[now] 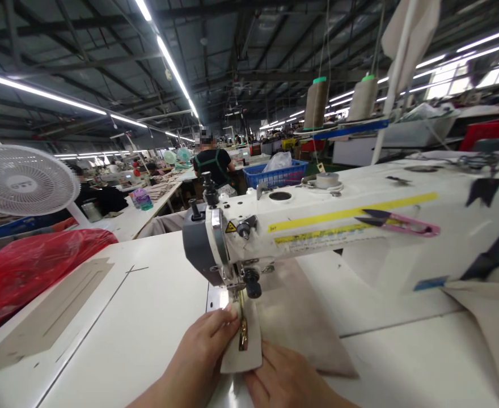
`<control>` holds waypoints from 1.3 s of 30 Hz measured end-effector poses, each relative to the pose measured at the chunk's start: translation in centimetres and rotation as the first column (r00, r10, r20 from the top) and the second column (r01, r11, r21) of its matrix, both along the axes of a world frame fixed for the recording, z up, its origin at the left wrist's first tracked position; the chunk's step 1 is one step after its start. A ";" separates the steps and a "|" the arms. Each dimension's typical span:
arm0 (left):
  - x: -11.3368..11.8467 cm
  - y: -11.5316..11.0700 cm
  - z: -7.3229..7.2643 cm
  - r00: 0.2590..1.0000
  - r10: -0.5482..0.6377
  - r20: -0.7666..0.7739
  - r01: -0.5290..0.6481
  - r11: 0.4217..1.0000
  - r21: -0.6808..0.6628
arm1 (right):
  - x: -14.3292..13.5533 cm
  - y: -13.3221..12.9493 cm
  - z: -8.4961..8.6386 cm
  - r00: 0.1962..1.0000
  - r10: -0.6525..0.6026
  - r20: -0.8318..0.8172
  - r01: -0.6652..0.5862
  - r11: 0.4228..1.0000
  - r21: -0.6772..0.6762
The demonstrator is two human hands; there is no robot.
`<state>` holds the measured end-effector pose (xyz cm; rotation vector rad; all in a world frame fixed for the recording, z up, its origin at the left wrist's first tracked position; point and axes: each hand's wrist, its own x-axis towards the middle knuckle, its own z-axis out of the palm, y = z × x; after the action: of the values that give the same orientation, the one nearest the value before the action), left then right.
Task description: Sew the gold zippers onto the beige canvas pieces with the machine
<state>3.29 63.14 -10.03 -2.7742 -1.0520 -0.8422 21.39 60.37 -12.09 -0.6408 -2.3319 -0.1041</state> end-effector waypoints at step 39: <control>-0.1 -1.2 -0.8 0.995 -0.098 -0.021 0.098 0.995 -0.008 | -1.5 5.3 3.1 0.909 -0.401 0.117 0.414 0.831 -0.372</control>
<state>3.20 61.99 -10.84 -2.8546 -0.9240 -0.8192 19.90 65.64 -9.00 -1.3465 -2.2256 0.1641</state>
